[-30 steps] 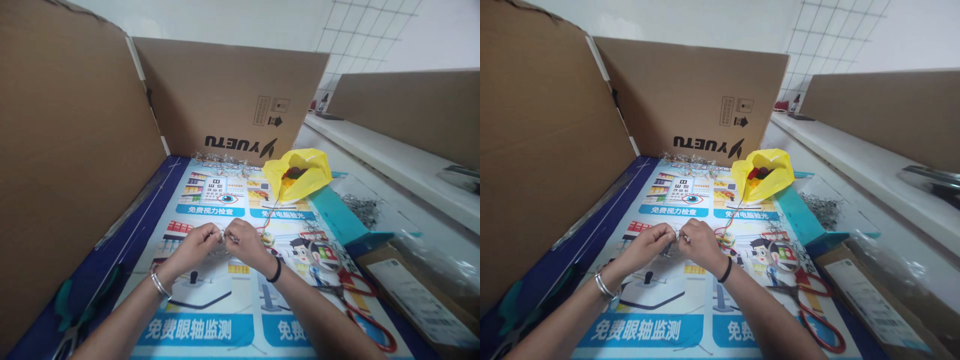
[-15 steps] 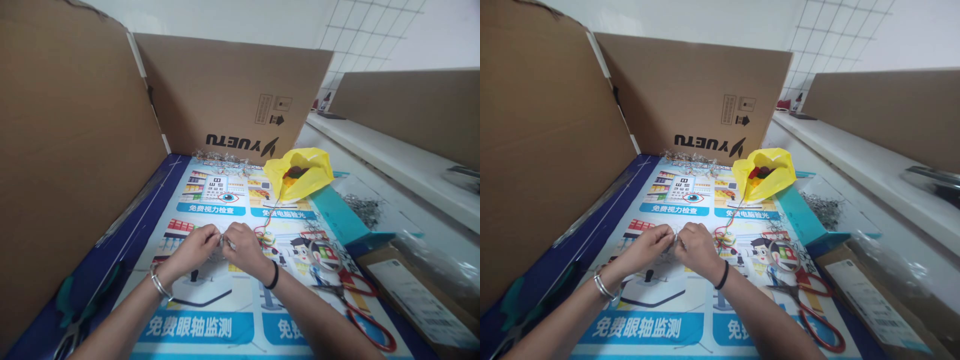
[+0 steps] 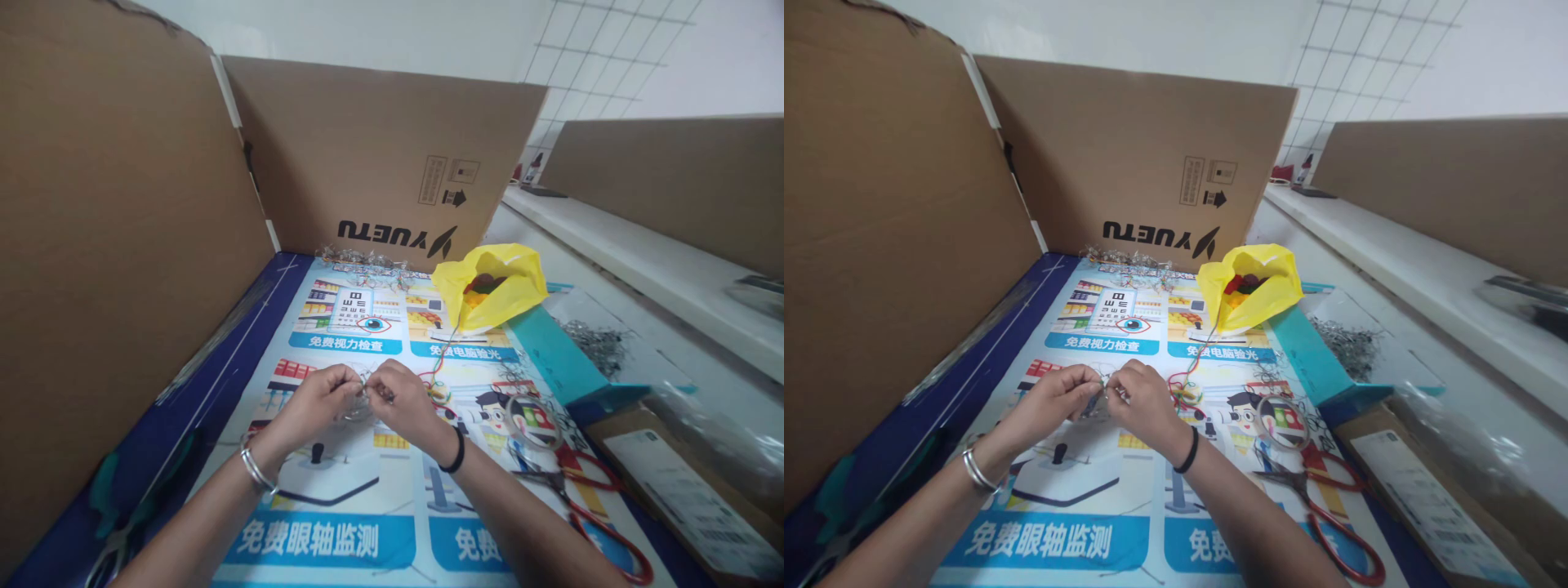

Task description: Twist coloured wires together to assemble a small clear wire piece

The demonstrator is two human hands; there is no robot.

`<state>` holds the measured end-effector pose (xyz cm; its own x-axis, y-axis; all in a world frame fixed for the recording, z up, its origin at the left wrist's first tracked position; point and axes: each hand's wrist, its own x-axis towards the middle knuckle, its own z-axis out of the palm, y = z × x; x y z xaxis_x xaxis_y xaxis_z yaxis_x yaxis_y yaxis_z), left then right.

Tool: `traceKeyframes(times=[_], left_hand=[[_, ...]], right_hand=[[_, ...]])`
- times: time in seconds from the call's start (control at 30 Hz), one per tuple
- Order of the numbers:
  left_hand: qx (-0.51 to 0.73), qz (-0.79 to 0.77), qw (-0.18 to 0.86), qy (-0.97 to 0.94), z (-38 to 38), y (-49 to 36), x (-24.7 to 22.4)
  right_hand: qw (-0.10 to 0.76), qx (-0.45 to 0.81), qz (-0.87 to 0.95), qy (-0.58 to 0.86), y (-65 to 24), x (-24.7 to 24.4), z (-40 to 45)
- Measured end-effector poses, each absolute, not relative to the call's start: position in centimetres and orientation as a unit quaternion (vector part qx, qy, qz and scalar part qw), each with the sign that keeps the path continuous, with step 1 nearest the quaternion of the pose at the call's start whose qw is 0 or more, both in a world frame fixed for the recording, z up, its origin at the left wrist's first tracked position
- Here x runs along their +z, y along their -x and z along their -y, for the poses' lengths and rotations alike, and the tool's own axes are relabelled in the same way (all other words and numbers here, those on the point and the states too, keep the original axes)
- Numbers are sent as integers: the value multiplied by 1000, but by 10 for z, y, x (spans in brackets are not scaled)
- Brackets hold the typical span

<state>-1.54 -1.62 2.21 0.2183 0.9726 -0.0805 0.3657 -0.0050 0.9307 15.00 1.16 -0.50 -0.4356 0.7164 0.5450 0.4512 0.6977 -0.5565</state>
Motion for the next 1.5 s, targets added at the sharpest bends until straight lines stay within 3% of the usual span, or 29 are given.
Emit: traceKeyframes(times=[0.33, 0.67, 0.8, 1.03, 1.23, 1.5], left_hand=[[329, -528, 434, -651, 15, 16, 23], [286, -530, 237, -762, 18, 14, 21], [277, -501, 168, -802, 18, 14, 14], [240, -487, 96, -834, 18, 16, 10], [267, -468, 118, -834, 16, 19, 9], [287, -455, 185, -822, 9, 29, 6]], right_hand=[[403, 78, 855, 316, -150, -8, -10], [271, -150, 920, 242, -159, -10, -8], [263, -183, 928, 189, -161, -6, -8], [344, -106, 886, 292, -151, -16, -6], [383, -34, 853, 354, -144, -21, -2], [416, 63, 849, 321, -152, -15, -10]])
